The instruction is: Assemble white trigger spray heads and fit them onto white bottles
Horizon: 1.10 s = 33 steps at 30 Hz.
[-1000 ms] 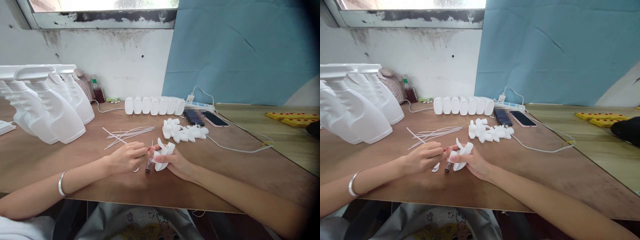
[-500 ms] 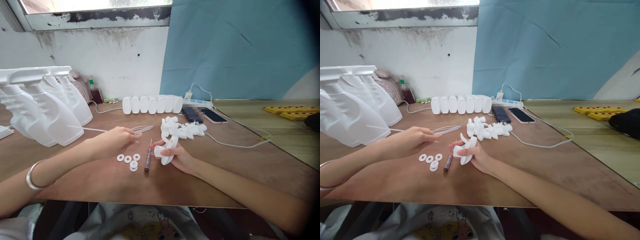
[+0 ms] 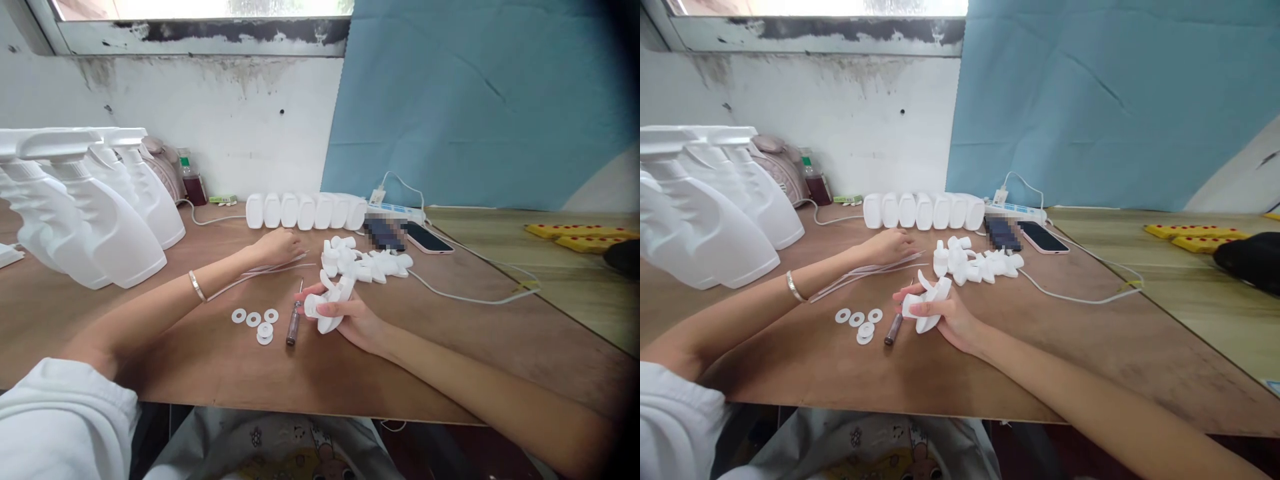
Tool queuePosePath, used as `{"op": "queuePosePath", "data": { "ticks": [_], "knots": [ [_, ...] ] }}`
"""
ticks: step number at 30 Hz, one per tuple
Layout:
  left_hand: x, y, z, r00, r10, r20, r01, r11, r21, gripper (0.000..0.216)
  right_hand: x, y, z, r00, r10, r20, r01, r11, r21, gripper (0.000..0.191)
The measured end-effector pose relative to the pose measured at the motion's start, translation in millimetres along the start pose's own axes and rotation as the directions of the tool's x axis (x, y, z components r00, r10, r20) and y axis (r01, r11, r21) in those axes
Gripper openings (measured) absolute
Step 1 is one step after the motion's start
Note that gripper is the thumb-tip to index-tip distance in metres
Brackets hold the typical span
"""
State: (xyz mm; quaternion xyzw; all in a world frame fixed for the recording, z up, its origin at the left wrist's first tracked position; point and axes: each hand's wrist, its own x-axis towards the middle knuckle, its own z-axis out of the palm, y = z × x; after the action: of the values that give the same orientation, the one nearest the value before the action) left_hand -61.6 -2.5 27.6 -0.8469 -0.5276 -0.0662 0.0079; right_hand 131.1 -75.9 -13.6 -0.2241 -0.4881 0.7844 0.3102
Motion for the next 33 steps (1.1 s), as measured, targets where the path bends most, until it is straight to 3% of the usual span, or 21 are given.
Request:
{"op": "queuePosePath", "data": {
  "ticks": [2, 5, 9, 15, 23, 30, 33],
  "knots": [
    [-10.9, -10.6, -3.7, 0.999, -0.034, 0.030, 0.033, 0.999, 0.017, 0.041, -0.2, 0.2, -0.6, 1.000, 0.003, 0.005, -0.003, 1.000, 0.002, 0.031],
    [-28.2, -22.1, -10.8, 0.984, -0.070, 0.163, 0.067, 0.997, 0.022, 0.053, 0.0, 0.6, -1.4, 1.000, -0.002, 0.011, 0.002, 1.000, 0.008, 0.030],
    [-40.3, -20.6, -14.8, 0.959, -0.052, 0.279, 0.040, 0.998, 0.048, 0.061, 0.6, 0.5, -1.1, 1.000, -0.001, 0.001, 0.001, 1.000, -0.005, 0.030],
    [-44.4, -6.3, -14.3, 0.960, -0.063, 0.273, 0.030, 0.992, 0.122, 0.056, 0.7, 1.5, -2.0, 1.000, -0.004, 0.018, 0.004, 1.000, -0.020, 0.030],
    [-42.3, -5.1, -6.6, 0.947, -0.134, 0.292, 0.095, 0.985, 0.144, 0.042, 0.3, 1.1, -0.5, 1.000, 0.003, 0.014, -0.003, 1.000, -0.021, 0.030],
    [-43.6, -3.0, -7.7, 0.918, -0.097, 0.384, 0.070, 0.994, 0.084, 0.030, -0.4, 0.2, -1.2, 1.000, 0.023, 0.004, -0.023, 0.999, -0.022, 0.031],
    [-45.4, -2.9, -4.3, 0.924, -0.081, 0.373, 0.056, 0.995, 0.077, 0.028, 0.1, 0.3, -0.8, 1.000, 0.023, 0.002, -0.023, 0.999, -0.037, 0.032]
  ]
}}
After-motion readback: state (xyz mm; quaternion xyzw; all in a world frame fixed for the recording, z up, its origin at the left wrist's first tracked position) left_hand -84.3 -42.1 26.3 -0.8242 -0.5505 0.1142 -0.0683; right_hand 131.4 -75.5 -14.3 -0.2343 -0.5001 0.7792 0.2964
